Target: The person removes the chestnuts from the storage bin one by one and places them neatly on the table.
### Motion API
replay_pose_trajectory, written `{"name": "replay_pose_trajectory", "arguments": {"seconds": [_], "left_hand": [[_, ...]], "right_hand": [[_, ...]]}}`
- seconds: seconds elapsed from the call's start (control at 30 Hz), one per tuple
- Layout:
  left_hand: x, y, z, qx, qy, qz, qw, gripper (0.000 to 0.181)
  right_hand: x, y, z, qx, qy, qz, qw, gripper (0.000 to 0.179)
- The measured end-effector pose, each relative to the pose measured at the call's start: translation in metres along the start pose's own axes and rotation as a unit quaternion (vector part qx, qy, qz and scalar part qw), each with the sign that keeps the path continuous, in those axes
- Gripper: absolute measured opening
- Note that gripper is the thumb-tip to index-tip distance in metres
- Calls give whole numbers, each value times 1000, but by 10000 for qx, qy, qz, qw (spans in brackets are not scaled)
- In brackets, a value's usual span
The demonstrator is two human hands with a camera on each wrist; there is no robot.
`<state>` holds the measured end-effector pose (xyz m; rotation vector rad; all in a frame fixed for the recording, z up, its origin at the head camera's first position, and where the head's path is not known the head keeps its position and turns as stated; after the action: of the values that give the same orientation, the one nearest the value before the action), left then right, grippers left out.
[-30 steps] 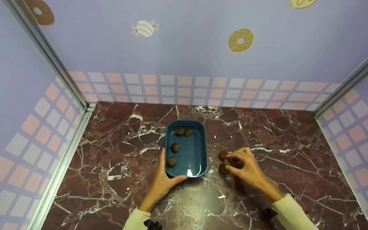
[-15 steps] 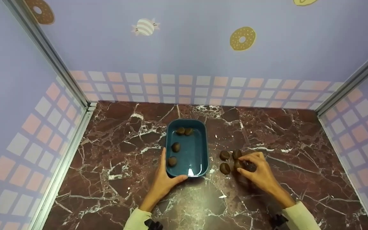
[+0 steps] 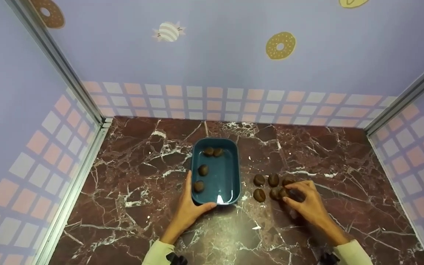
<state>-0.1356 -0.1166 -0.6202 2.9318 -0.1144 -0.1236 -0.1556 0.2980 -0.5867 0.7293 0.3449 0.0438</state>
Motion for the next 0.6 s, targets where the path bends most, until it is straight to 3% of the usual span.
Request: {"name": "replay_pose_trajectory", "arguments": {"seconds": [0.4, 0.6], "left_hand": [[1, 0, 2, -101, 80, 47, 9999, 138], [0, 1, 2, -118, 56, -4, 9999, 138]], "right_hand": [[9, 6, -13, 158, -354, 199, 9991, 40], [7, 5, -14, 229, -175, 169, 9994, 41]]}}
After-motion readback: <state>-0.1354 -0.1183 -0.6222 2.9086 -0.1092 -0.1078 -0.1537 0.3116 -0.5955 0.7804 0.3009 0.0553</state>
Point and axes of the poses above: each hand's wrist, its own x-axis away from the middle knuckle, its own y-axis out of the back of the hand, z = x × y, the point moved 3 cm from there along -x, towards the middle knuckle, and after that the axes turned 3 degrees about z, right-handed, at the moved point
